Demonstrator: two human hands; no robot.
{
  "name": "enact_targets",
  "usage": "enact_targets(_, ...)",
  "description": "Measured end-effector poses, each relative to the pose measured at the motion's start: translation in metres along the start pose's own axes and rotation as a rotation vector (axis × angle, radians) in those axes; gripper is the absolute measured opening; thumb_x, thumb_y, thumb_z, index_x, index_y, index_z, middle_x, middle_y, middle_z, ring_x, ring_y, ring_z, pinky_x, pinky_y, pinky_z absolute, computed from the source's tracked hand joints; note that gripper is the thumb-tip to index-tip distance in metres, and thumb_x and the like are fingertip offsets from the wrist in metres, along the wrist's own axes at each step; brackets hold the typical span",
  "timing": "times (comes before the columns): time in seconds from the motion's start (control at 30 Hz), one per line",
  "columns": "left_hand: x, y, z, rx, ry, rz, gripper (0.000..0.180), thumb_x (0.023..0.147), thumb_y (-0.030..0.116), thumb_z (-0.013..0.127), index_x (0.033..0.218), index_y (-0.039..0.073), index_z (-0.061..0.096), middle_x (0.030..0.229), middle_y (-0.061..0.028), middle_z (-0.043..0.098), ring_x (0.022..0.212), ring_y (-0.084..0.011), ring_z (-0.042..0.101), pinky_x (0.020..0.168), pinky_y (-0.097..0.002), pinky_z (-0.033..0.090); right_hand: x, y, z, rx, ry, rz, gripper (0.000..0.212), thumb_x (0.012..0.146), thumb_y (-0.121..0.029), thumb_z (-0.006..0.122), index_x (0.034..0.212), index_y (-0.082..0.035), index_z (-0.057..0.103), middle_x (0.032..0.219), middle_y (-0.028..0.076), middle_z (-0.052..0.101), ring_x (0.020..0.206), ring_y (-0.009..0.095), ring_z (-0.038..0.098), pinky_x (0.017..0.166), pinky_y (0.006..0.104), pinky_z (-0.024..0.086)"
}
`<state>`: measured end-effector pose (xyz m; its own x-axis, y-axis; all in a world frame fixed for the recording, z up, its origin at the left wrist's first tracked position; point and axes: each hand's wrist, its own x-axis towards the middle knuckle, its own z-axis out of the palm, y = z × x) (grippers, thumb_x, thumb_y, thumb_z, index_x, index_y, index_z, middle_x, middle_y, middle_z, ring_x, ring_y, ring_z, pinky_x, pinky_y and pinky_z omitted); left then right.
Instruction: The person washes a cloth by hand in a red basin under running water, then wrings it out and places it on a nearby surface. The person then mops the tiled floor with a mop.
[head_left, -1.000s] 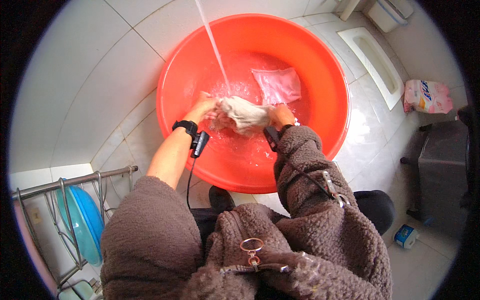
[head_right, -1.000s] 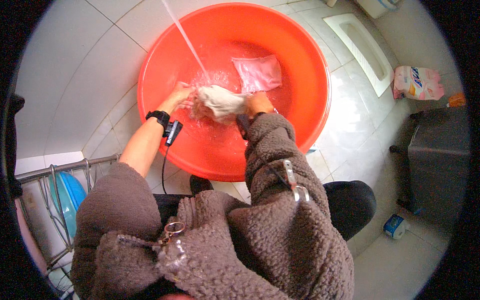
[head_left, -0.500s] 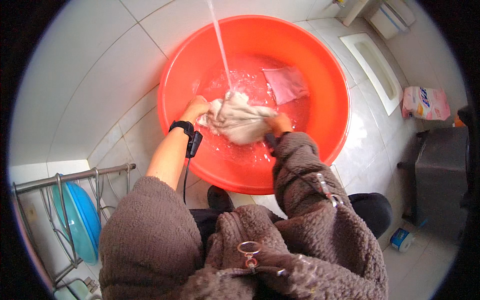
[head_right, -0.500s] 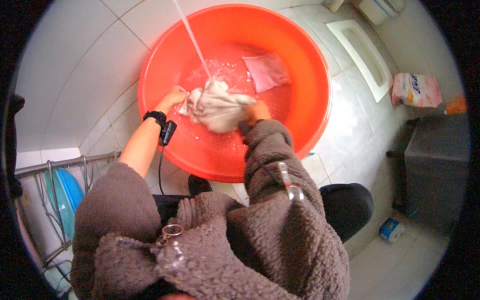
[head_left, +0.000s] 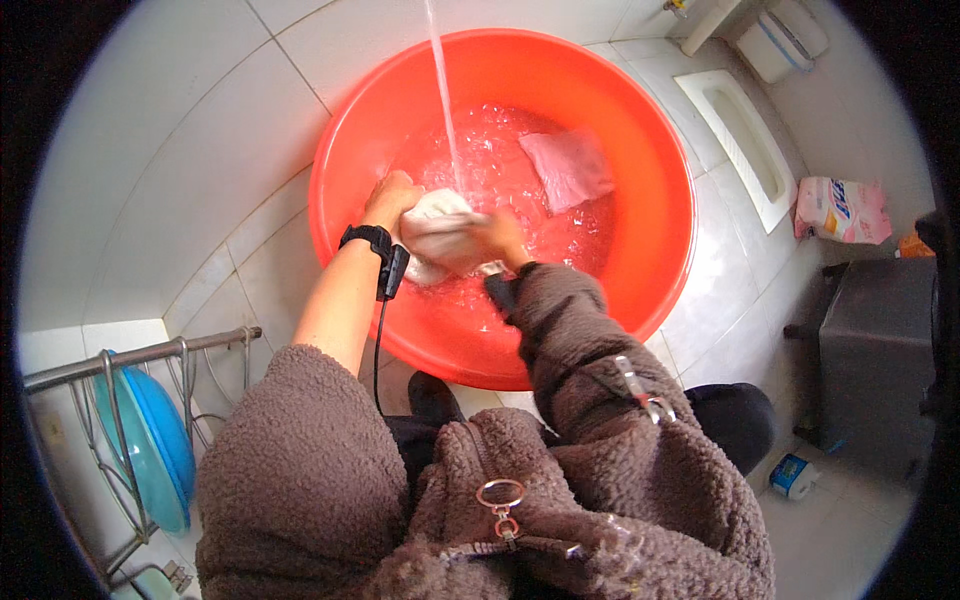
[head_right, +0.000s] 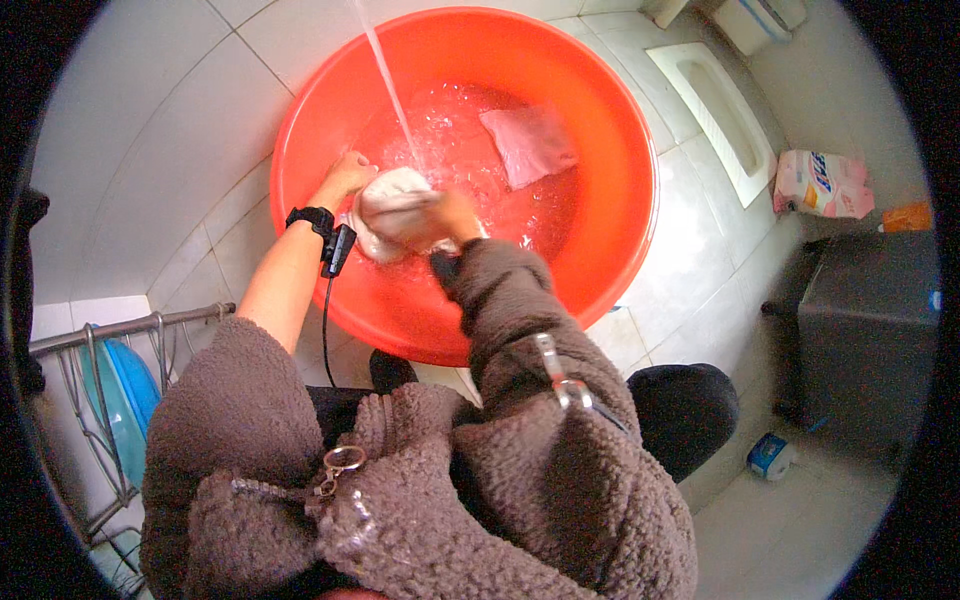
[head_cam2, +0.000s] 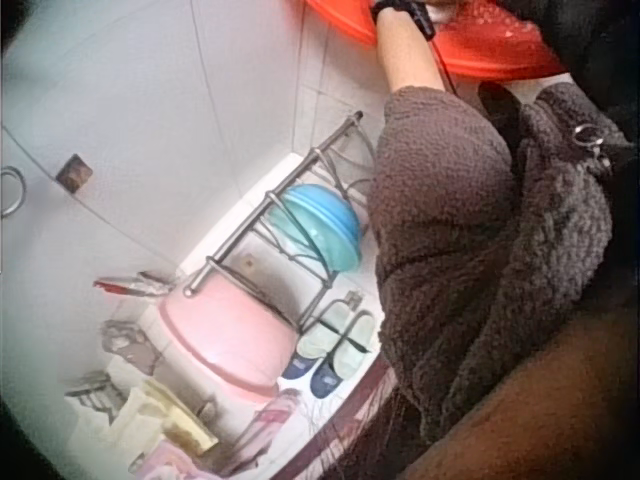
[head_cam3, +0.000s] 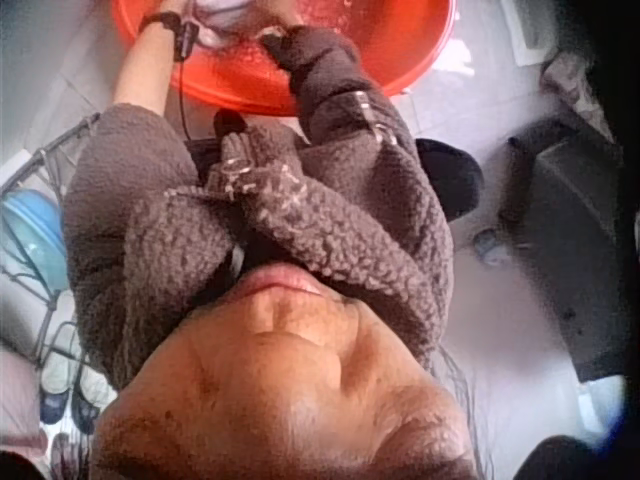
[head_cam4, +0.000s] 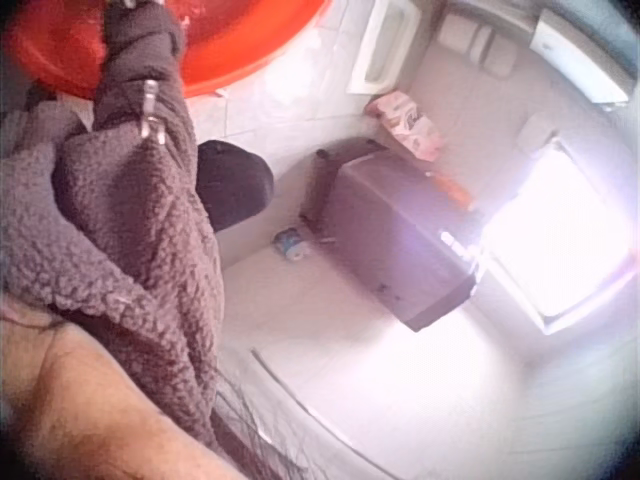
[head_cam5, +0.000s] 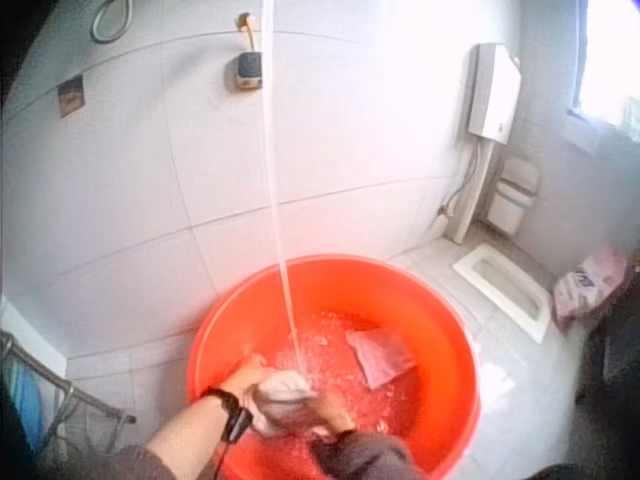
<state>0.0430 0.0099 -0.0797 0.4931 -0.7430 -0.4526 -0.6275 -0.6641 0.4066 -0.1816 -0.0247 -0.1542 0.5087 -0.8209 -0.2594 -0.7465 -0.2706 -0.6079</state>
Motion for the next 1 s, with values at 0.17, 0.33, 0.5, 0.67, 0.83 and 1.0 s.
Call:
enact_targets(0.17, 0.005, -0.024, 0.004, 0.035, 0.014, -0.021, 0.045, 0.077, 0.032, 0.062, 0.108, 0.0, 0.065, 0.116, -0.0237, 0.061, 0.112, -0.0357, 0.058, 0.093, -0.0434, 0.046, -0.034, 0.128, -0.095, 0.264, 0.353, 0.654, 0.035, 0.072, -0.029, 0.076, 0.09, 0.001, 0.07, 0.069, 0.016, 0.066, 0.06, 0.024, 0.064, 0.057, 0.0399, 0.053)
enact_targets(0.33, 0.012, -0.026, 0.003, 0.045, -0.096, -0.005, 0.043, 0.077, 0.032, 0.06, 0.104, -0.001, 0.066, 0.114, -0.0273, 0.059, 0.11, -0.038, 0.058, 0.093, -0.0425, 0.046, -0.008, 0.013, 0.013, -0.264, 0.056, 0.103, 0.042, 0.08, -0.035, 0.065, 0.103, -0.001, 0.062, 0.096, 0.019, 0.065, 0.089, 0.034, 0.062, 0.077, 0.0465, 0.049)
enact_targets(0.5, -0.003, 0.006, -0.013, 0.021, -0.028, 0.073, 0.042, 0.078, 0.031, 0.061, 0.105, -0.001, 0.066, 0.114, -0.0268, 0.059, 0.112, -0.0363, 0.058, 0.094, -0.0445, 0.046, 0.002, -0.02, 0.076, 0.099, 0.011, -0.134, 0.038, 0.081, -0.036, 0.064, 0.095, -0.001, 0.063, 0.09, 0.023, 0.065, 0.087, 0.037, 0.064, 0.072, 0.0455, 0.049)
enact_targets(0.67, -0.002, -0.002, -0.006, -0.018, 0.029, -0.045, 0.041, 0.079, 0.03, 0.061, 0.107, 0.001, 0.066, 0.115, -0.0259, 0.059, 0.115, -0.0352, 0.056, 0.094, -0.0454, 0.045, -0.035, 0.101, -0.092, 0.17, 0.199, 0.45, 0.027, 0.083, -0.025, 0.061, 0.093, -0.002, 0.069, 0.087, 0.023, 0.068, 0.081, 0.032, 0.069, 0.07, 0.043, 0.055)
enact_targets(0.83, 0.009, -0.029, -0.003, 0.046, -0.023, 0.0, 0.041, 0.078, 0.027, 0.061, 0.109, 0.001, 0.065, 0.118, -0.0255, 0.058, 0.115, -0.036, 0.055, 0.095, -0.0428, 0.045, -0.021, 0.089, -0.06, -0.6, 0.045, -0.001, 0.028, 0.086, -0.03, 0.057, 0.085, -0.002, 0.063, 0.085, 0.017, 0.066, 0.077, 0.035, 0.066, 0.064, 0.0469, 0.05)
enact_targets(1.0, 0.011, -0.011, -0.012, 0.072, -0.006, 0.052, 0.046, 0.079, 0.037, 0.063, 0.107, 0.001, 0.066, 0.117, -0.0253, 0.059, 0.114, -0.0369, 0.056, 0.094, -0.0434, 0.045, 0.011, -0.033, 0.087, 0.243, -0.02, -0.243, 0.039, 0.079, -0.029, 0.065, 0.108, -0.004, 0.058, 0.097, 0.021, 0.065, 0.09, 0.039, 0.063, 0.078, 0.0471, 0.048)
